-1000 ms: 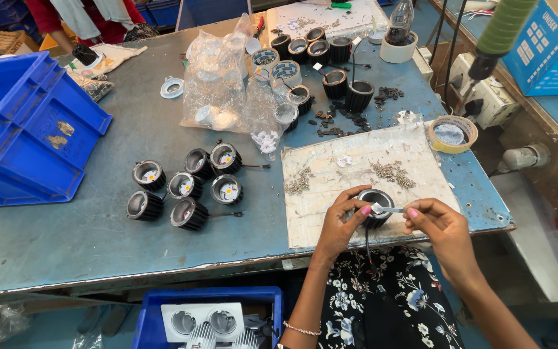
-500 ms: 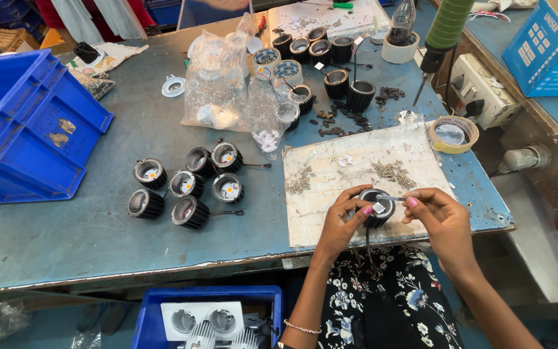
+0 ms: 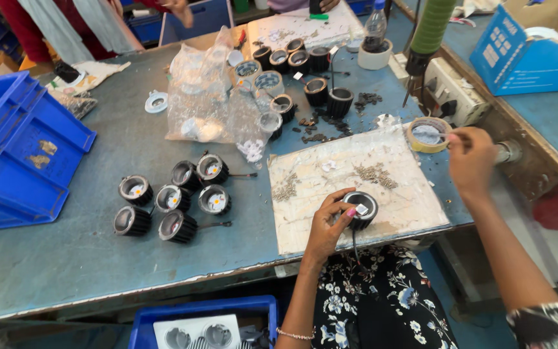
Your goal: The person assembles LED light fixtures by hand, placing components into the housing and using an electric screwdriver to secure them.
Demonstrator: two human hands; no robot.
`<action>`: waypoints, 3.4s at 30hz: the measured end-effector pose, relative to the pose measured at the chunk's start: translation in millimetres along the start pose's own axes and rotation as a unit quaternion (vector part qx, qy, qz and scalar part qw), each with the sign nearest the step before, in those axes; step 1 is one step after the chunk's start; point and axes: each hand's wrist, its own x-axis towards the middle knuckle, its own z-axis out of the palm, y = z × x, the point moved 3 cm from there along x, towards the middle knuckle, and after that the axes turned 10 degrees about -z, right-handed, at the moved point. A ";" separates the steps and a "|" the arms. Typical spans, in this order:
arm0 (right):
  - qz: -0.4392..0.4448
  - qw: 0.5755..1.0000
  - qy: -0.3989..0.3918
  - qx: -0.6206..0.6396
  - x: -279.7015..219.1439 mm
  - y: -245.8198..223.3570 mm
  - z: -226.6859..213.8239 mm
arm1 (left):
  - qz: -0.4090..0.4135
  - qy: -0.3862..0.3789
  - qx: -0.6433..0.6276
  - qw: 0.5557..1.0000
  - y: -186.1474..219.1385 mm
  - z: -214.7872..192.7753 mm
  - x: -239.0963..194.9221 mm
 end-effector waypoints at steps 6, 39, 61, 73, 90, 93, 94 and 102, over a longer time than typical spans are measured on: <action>-0.174 0.937 -0.097 -0.287 12.2 23.7 19.5 | -0.004 0.010 0.012 1.000 0.4 -0.6 -2.5; 0.147 0.942 -0.252 0.164 -137.7 -157.4 -19.8 | 0.077 0.072 0.309 0.945 63.4 46.0 -70.9; 0.103 0.934 -0.326 0.108 -124.2 -171.3 -4.9 | 0.070 0.078 0.308 0.945 48.2 31.9 -71.5; 0.106 0.918 -0.365 0.109 -119.2 -172.4 -2.0 | 0.047 0.082 0.309 0.946 45.1 30.4 -72.8; 0.084 0.897 -0.404 0.157 -120.9 -156.6 13.0 | 0.048 0.094 0.271 0.957 43.9 26.4 -76.0; 0.064 0.899 -0.400 0.165 -123.7 -155.0 14.5 | 0.044 0.093 0.270 0.957 43.7 25.9 -76.4; 0.060 0.900 -0.400 0.162 -125.0 -154.5 14.4 | 0.050 0.093 0.271 0.957 43.5 25.7 -76.8; 0.040 0.914 -0.380 0.133 -126.4 -157.6 15.3 | 0.050 0.103 0.178 0.977 31.6 27.5 -77.5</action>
